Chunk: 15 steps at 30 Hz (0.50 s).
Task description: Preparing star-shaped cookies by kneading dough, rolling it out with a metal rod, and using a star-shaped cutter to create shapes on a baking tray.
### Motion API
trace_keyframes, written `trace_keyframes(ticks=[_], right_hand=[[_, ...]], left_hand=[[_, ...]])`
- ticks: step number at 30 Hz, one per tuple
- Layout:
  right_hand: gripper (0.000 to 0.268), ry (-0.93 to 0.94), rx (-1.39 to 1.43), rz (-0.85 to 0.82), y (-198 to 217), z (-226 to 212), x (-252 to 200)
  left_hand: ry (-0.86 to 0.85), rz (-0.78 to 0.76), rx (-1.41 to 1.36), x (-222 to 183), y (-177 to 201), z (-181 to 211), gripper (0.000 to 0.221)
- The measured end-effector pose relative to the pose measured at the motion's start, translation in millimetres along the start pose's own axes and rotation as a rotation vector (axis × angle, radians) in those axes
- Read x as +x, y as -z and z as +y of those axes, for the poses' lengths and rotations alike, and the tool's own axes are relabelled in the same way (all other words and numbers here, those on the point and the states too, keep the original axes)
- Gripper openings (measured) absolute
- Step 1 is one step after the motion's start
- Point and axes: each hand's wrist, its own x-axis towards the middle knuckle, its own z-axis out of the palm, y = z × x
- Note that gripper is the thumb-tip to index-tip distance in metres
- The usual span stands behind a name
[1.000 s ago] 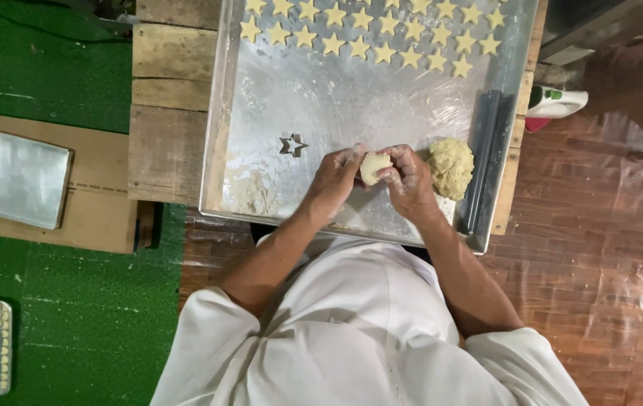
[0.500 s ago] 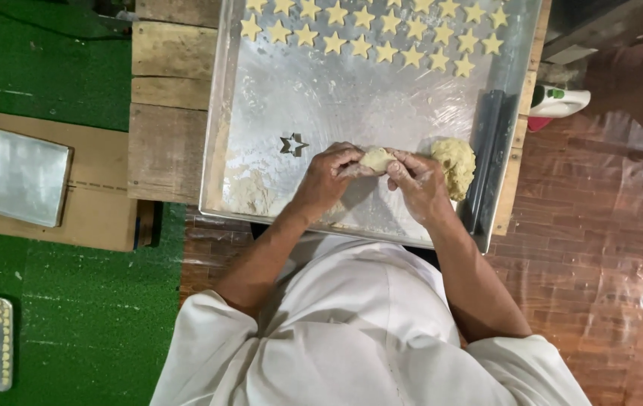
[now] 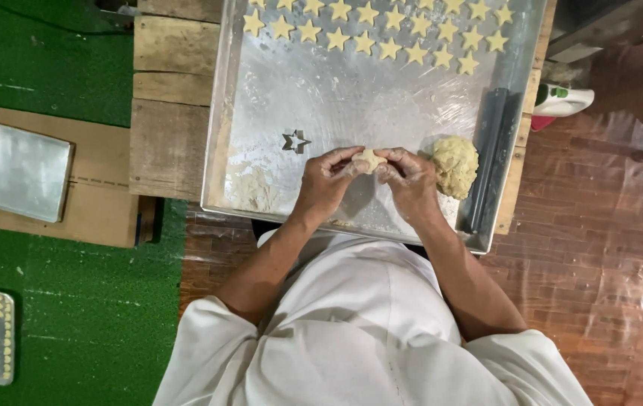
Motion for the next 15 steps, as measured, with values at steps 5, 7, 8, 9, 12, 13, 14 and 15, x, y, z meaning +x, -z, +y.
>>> trace_keyframes(ticks=[5,7,8,9,12,13,14,15], right_hand=[[0.028,-0.136,0.288,0.155,-17.1,34.8,5.3],[0.030,-0.151,0.269,0.154,-15.5,28.2,6.7],[0.034,-0.076,0.097,0.071,-12.6,19.8,6.0],[0.038,-0.001,-0.075,-0.013,-9.7,11.9,5.6],[0.056,-0.114,-0.048,-0.119,0.9,-1.7,-4.0],[0.056,-0.116,-0.049,-0.120,3.7,0.6,-0.2],[0.043,-0.079,-0.137,-0.104,6.0,2.9,4.5],[0.032,-0.042,-0.225,-0.089,8.4,5.1,9.1]], left_hand=[[0.023,0.061,0.020,15.5,-0.6,-7.6,0.024],[0.016,0.052,0.023,19.7,-1.7,-8.1,0.022],[-0.013,0.037,0.011,17.9,-3.5,-3.5,0.031],[-0.043,0.022,0.000,16.4,-5.3,0.7,0.040],[0.011,-0.099,0.037,13.4,-5.1,10.1,0.041],[0.013,-0.098,0.036,16.1,-5.4,3.4,0.041],[0.012,-0.138,0.060,19.4,-5.0,-2.7,0.035],[0.011,-0.177,0.084,22.8,-4.7,-8.7,0.030]])
